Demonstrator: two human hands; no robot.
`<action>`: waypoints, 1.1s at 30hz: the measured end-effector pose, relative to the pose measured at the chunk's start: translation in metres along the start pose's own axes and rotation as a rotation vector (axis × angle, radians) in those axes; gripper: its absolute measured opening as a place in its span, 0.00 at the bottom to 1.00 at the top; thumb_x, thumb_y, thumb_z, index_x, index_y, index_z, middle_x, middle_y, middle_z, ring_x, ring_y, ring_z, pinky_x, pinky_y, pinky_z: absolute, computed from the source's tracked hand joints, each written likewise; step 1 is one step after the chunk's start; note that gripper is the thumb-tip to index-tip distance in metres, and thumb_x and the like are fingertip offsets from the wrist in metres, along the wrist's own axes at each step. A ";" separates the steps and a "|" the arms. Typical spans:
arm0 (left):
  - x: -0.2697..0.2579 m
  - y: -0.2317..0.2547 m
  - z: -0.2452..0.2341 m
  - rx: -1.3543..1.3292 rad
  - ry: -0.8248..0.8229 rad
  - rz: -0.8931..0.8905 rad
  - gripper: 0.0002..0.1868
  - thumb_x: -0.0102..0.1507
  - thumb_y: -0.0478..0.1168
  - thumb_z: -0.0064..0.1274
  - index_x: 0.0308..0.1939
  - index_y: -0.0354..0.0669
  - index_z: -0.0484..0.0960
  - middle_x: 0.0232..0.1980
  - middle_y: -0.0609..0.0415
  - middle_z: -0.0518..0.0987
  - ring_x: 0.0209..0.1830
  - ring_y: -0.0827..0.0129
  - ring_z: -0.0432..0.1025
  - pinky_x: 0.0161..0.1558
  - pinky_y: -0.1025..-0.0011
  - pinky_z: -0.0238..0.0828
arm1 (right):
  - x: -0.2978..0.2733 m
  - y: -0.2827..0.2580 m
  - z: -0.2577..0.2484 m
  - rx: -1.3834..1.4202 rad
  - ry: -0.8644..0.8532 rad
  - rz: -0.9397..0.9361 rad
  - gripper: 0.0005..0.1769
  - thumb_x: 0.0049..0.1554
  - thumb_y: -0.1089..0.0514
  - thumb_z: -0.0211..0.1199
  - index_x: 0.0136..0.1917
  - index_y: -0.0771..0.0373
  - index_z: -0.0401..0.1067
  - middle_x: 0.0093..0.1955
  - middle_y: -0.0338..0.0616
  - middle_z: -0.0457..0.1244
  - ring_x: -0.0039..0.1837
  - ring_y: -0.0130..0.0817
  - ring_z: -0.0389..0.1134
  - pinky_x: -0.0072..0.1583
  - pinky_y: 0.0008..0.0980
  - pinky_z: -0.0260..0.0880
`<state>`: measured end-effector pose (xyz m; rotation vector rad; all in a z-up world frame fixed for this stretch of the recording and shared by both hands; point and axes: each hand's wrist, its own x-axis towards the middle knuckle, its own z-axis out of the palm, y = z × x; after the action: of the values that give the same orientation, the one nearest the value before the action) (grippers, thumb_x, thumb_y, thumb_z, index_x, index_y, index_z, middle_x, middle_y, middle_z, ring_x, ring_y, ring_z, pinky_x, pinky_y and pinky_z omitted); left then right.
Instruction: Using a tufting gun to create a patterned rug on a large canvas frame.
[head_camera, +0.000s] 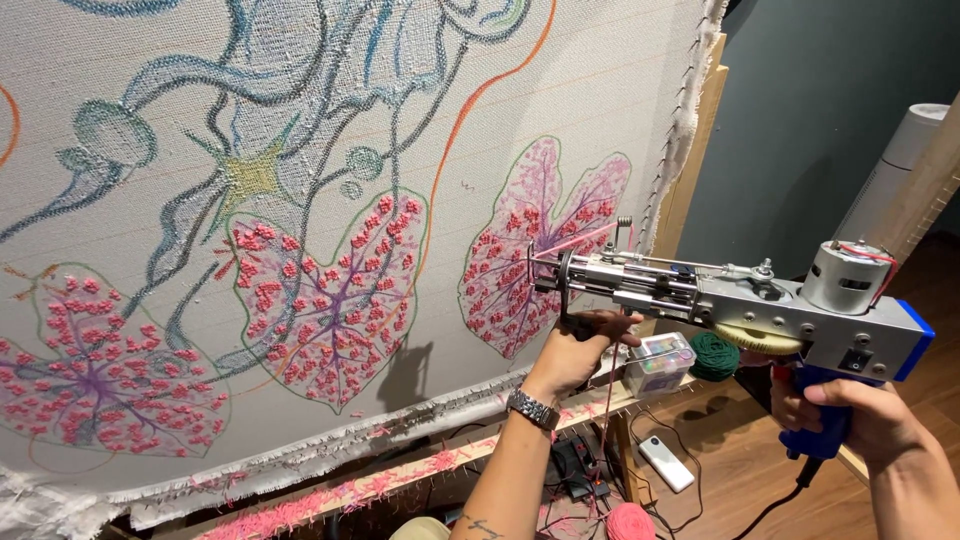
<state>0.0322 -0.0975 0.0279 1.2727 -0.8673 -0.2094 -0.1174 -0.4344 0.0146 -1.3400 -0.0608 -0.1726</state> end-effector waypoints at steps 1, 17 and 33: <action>0.001 -0.004 -0.001 0.000 0.000 -0.001 0.13 0.70 0.30 0.45 0.54 0.35 0.83 0.56 0.49 0.84 0.50 0.68 0.81 0.59 0.70 0.74 | 0.000 0.000 0.001 0.000 0.000 0.001 0.29 0.39 0.59 0.63 0.52 0.81 0.68 0.29 0.54 0.60 0.30 0.39 0.58 0.33 0.41 0.60; 0.013 -0.034 -0.013 -0.090 0.042 -0.017 0.12 0.66 0.28 0.48 0.50 0.33 0.84 0.51 0.50 0.86 0.53 0.68 0.81 0.60 0.70 0.76 | 0.001 -0.008 0.020 0.036 0.017 0.000 0.28 0.40 0.59 0.62 0.52 0.82 0.70 0.29 0.50 0.59 0.29 0.36 0.56 0.34 0.40 0.60; 0.051 -0.034 -0.038 0.266 0.289 -0.115 0.19 0.67 0.48 0.63 0.43 0.29 0.87 0.34 0.44 0.81 0.28 0.70 0.72 0.30 0.74 0.69 | 0.005 -0.031 0.090 -0.079 0.151 -0.121 0.09 0.48 0.65 0.60 0.43 0.72 0.68 0.31 0.48 0.59 0.30 0.36 0.58 0.33 0.39 0.59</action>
<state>0.1024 -0.1099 0.0196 1.5581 -0.5865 0.0018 -0.1126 -0.3545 0.0659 -1.3992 -0.0072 -0.3816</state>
